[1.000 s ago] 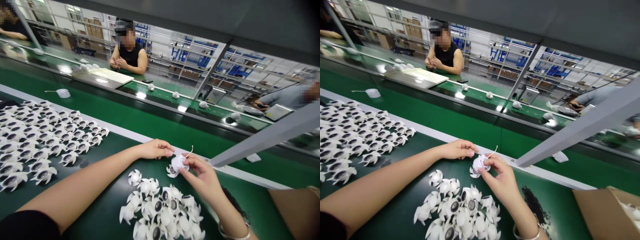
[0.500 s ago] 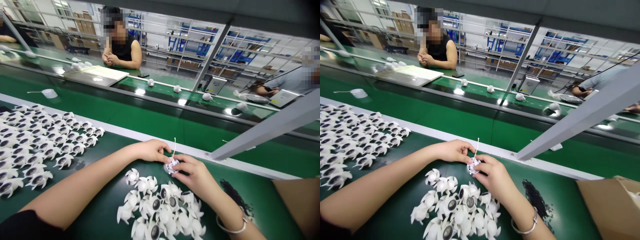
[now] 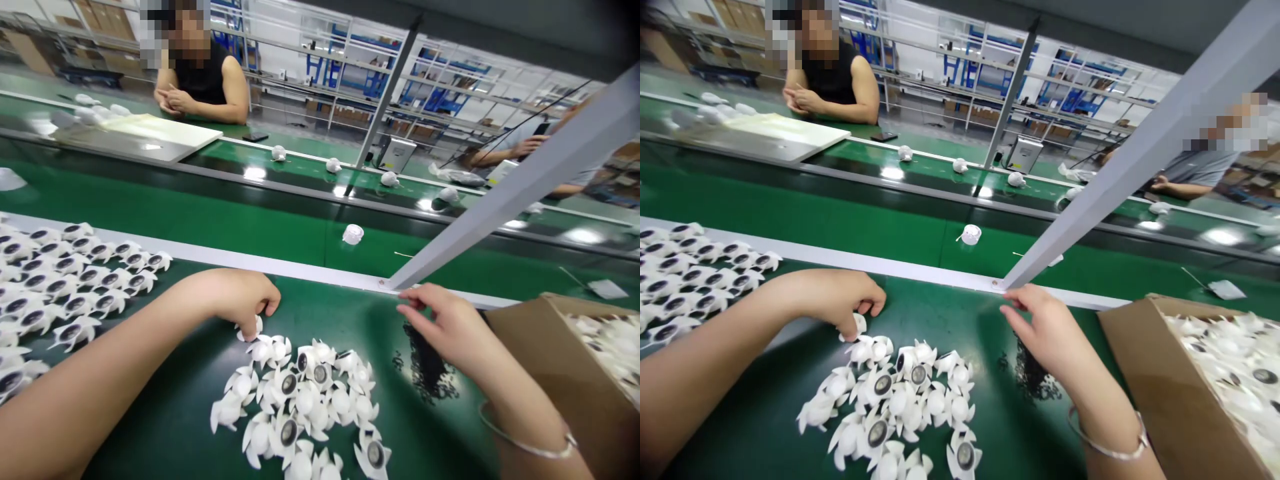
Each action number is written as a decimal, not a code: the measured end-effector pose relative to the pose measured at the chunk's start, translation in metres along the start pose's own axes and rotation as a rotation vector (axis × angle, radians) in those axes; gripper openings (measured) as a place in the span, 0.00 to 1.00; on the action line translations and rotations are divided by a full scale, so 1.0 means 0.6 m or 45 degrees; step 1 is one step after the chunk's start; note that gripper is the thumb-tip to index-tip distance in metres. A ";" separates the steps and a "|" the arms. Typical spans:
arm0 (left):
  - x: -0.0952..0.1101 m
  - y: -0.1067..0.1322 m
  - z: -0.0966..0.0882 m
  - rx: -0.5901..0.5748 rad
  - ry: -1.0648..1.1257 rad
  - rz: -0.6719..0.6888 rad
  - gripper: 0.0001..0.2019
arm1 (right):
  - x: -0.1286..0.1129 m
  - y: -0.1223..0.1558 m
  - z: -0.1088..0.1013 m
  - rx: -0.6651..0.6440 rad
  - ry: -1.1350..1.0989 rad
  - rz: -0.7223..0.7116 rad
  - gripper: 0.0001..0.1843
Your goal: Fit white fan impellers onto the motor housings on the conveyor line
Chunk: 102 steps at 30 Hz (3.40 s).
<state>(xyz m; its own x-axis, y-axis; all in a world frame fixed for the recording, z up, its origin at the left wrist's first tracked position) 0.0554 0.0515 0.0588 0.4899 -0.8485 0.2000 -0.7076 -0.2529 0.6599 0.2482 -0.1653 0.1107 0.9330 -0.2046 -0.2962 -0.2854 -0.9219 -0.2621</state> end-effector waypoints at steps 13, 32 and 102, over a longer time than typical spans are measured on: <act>0.074 -0.013 -0.056 0.577 0.256 0.700 0.03 | -0.035 0.130 0.072 -0.133 0.250 -0.280 0.10; 0.059 -0.066 -0.018 0.326 0.875 0.833 0.33 | -0.141 -0.091 0.089 -0.213 -0.241 -0.304 0.06; 0.011 -0.112 -0.026 0.243 1.112 0.531 0.25 | -0.186 -0.118 0.159 -0.030 -0.515 -0.277 0.09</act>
<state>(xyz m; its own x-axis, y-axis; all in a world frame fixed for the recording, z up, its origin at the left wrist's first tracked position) 0.1143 0.0700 0.0271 0.3322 -0.2648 0.9053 -0.9417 -0.1473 0.3025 0.1435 -0.0458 0.0749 0.8088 0.1354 -0.5723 -0.0828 -0.9372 -0.3387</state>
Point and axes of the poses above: each hand's wrist, its own y-axis away from the middle knuckle, its own z-axis out of the palm, x = y × z, the point moved 10 cm from there along -y, towards the middle knuckle, and after that the axes turned 10 degrees about -z, right-handed, at the moved point
